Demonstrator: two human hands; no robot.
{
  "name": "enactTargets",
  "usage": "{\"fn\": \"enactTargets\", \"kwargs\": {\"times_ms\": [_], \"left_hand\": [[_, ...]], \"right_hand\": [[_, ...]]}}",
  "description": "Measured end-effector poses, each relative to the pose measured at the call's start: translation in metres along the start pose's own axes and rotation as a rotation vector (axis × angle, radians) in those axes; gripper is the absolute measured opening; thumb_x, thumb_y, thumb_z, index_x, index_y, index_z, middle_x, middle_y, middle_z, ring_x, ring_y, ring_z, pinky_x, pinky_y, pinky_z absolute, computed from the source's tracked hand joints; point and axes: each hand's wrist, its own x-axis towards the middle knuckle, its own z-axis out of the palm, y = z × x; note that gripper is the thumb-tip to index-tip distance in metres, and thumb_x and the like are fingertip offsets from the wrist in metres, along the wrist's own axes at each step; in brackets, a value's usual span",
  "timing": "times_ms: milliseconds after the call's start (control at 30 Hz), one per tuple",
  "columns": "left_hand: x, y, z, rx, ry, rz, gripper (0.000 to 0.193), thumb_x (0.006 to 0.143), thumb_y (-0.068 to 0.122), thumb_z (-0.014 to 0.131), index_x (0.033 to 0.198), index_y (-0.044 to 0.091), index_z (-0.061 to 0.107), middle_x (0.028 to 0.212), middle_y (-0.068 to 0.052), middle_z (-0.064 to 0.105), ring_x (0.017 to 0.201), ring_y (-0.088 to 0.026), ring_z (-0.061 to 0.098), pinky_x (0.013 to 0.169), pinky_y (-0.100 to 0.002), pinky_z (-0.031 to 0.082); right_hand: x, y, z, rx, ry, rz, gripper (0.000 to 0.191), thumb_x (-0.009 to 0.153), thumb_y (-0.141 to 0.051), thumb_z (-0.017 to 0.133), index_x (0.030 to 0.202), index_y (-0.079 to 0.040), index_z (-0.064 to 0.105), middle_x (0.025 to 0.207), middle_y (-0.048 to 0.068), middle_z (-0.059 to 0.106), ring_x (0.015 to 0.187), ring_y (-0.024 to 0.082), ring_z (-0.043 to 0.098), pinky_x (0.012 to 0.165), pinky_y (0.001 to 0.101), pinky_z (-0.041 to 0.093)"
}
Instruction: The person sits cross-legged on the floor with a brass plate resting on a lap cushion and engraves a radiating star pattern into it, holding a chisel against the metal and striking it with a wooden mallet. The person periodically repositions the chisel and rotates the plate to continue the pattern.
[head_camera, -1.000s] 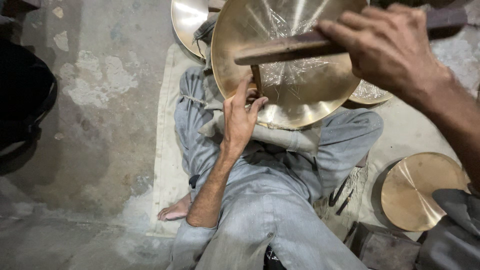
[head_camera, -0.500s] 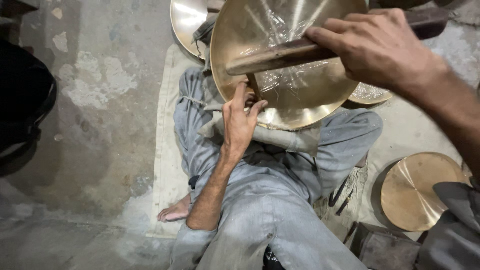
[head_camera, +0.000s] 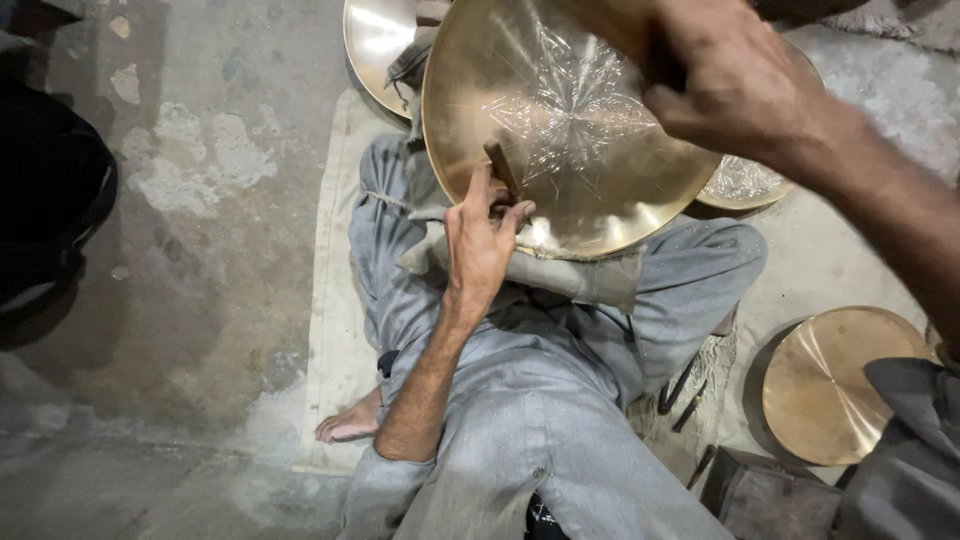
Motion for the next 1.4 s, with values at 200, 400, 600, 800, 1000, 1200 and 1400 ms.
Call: {"fn": "enactTargets", "kwargs": {"times_ms": [200,400,600,800,1000,1200,1400], "left_hand": [[0.000,0.001,0.001,0.087,0.012,0.066,0.044,0.089,0.004,0.081,0.124,-0.002,0.055,0.089,-0.016,0.078,0.079,-0.024,0.080,0.066,-0.035,0.062],[-0.001,0.003,0.002,0.062,-0.013,0.032,0.042,0.090,0.005,0.079,0.123,-0.003,0.054,0.089,-0.015,0.077,0.080,-0.023,0.080,0.065,-0.033,0.063],[-0.005,0.005,0.002,0.065,-0.003,0.025,0.046,0.088,0.006,0.081,0.125,-0.003,0.053,0.088,-0.015,0.077,0.079,-0.024,0.080,0.064,-0.033,0.062],[-0.006,0.004,0.003,0.082,0.010,0.036,0.042,0.089,0.005,0.079,0.123,-0.002,0.055,0.091,-0.015,0.078,0.080,-0.024,0.080,0.065,-0.033,0.062],[-0.006,0.002,0.004,0.134,0.014,-0.021,0.041,0.085,0.007,0.084,0.113,-0.004,0.055,0.086,-0.017,0.076,0.073,-0.024,0.078,0.061,-0.034,0.059],[-0.005,0.001,0.004,0.156,0.014,-0.014,0.039,0.086,0.009,0.085,0.109,-0.004,0.056,0.084,-0.016,0.076,0.072,-0.023,0.077,0.062,-0.034,0.060],[-0.005,0.003,0.003,0.101,0.014,-0.011,0.039,0.086,0.008,0.082,0.111,-0.005,0.055,0.085,-0.015,0.075,0.073,-0.022,0.077,0.061,-0.031,0.062]], "right_hand": [[0.001,-0.004,-0.004,-0.258,0.140,-0.109,0.033,0.097,-0.013,0.062,0.129,-0.011,0.072,0.097,0.005,0.074,0.075,0.018,0.067,0.068,0.0359,0.052],[-0.002,0.003,0.006,-0.213,0.013,-0.168,0.029,0.108,-0.013,0.059,0.135,-0.019,0.070,0.103,0.003,0.076,0.073,0.015,0.068,0.068,0.0353,0.052],[-0.003,0.005,0.009,-0.245,-0.040,-0.133,0.041,0.100,-0.006,0.060,0.139,-0.014,0.062,0.097,0.005,0.073,0.079,0.016,0.069,0.067,0.0329,0.057],[-0.005,-0.005,-0.003,-0.109,0.103,-0.082,0.054,0.091,-0.008,0.062,0.144,-0.011,0.061,0.100,0.008,0.073,0.080,0.020,0.068,0.067,0.0373,0.056],[0.003,-0.010,-0.010,-0.275,0.015,-0.195,0.033,0.103,-0.005,0.056,0.132,-0.015,0.067,0.094,0.006,0.073,0.068,0.018,0.066,0.061,0.0370,0.055],[0.004,-0.013,-0.009,-0.257,0.048,-0.179,0.040,0.089,0.000,0.060,0.127,-0.010,0.066,0.093,0.006,0.073,0.069,0.018,0.066,0.058,0.0355,0.054],[0.005,-0.011,-0.010,-0.117,0.080,-0.118,0.040,0.084,0.004,0.062,0.122,-0.006,0.067,0.087,0.008,0.072,0.066,0.019,0.064,0.057,0.0378,0.051]]}}
